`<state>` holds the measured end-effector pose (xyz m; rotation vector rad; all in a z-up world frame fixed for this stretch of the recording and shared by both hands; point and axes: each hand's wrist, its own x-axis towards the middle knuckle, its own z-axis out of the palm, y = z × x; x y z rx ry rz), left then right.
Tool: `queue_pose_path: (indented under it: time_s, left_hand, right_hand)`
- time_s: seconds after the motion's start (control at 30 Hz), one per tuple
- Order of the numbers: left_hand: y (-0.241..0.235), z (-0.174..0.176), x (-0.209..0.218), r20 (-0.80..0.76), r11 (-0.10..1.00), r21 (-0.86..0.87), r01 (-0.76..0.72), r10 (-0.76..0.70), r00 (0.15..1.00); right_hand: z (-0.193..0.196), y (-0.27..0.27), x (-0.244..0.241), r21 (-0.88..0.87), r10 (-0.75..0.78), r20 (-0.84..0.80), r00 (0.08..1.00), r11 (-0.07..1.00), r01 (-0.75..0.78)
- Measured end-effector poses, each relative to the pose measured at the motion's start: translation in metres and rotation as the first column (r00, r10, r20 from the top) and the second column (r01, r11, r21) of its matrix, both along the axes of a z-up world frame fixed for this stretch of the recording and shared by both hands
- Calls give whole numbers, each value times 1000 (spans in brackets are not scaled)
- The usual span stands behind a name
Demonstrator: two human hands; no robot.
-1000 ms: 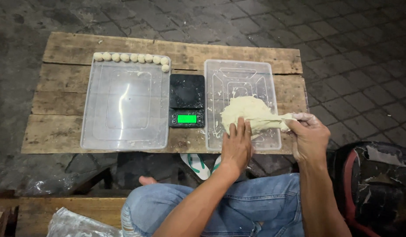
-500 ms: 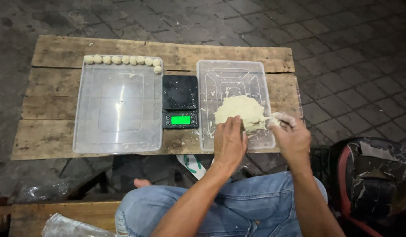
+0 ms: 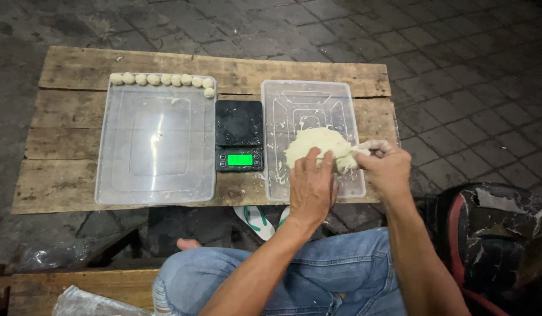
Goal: The person portions dough into small balls, weighs each piece on a digital scale, and places the finished balls into a clear plastic tray. The process is repeated continuously throughout the clip.
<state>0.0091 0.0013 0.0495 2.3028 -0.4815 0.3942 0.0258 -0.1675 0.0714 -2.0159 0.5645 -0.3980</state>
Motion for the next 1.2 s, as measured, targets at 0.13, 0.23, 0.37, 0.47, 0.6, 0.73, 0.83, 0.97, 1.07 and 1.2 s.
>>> queue_pose_path:
  time_s: [0.13,0.23,0.37,0.47,0.6,0.73,0.83,0.97,1.07,1.2]
  left_hand:
    - [-7,-22,3,72,993,-92,73,-66,995]
    - [-8,-24,5,55,971,-220,95,-85,995]
    - [-10,-9,4,6,801,-584,131,-157,988]
    - [-9,18,-2,28,745,-649,155,-181,983]
    - [-13,2,-1,190,843,-509,174,-87,978]
    - [-9,-7,6,86,795,-599,93,-52,995]
    - [-2,11,7,-142,710,-704,-36,-91,986]
    - [-10,-8,12,-493,430,-840,-330,-355,794]
    - [0,12,12,-562,468,-799,-379,-356,746]
    - [10,34,14,-567,277,-821,-499,-500,654]
  right_hand:
    - [-17,-19,4,513,-128,58,990,855,80]
    - [-9,-25,-6,647,-149,85,985,760,59]
    - [30,-26,-26,691,-202,168,965,722,30]
    - [47,16,-30,599,-177,40,983,792,118]
    - [4,32,-43,706,-181,95,979,705,62]
    - [21,48,-60,786,-35,185,982,606,-127]
    - [36,45,-67,764,-2,227,974,620,-177]
    - [42,49,-69,447,95,263,960,870,-209]
    - [3,39,-74,185,263,308,914,926,-329]
    - [31,58,-69,-199,452,226,863,889,-413]
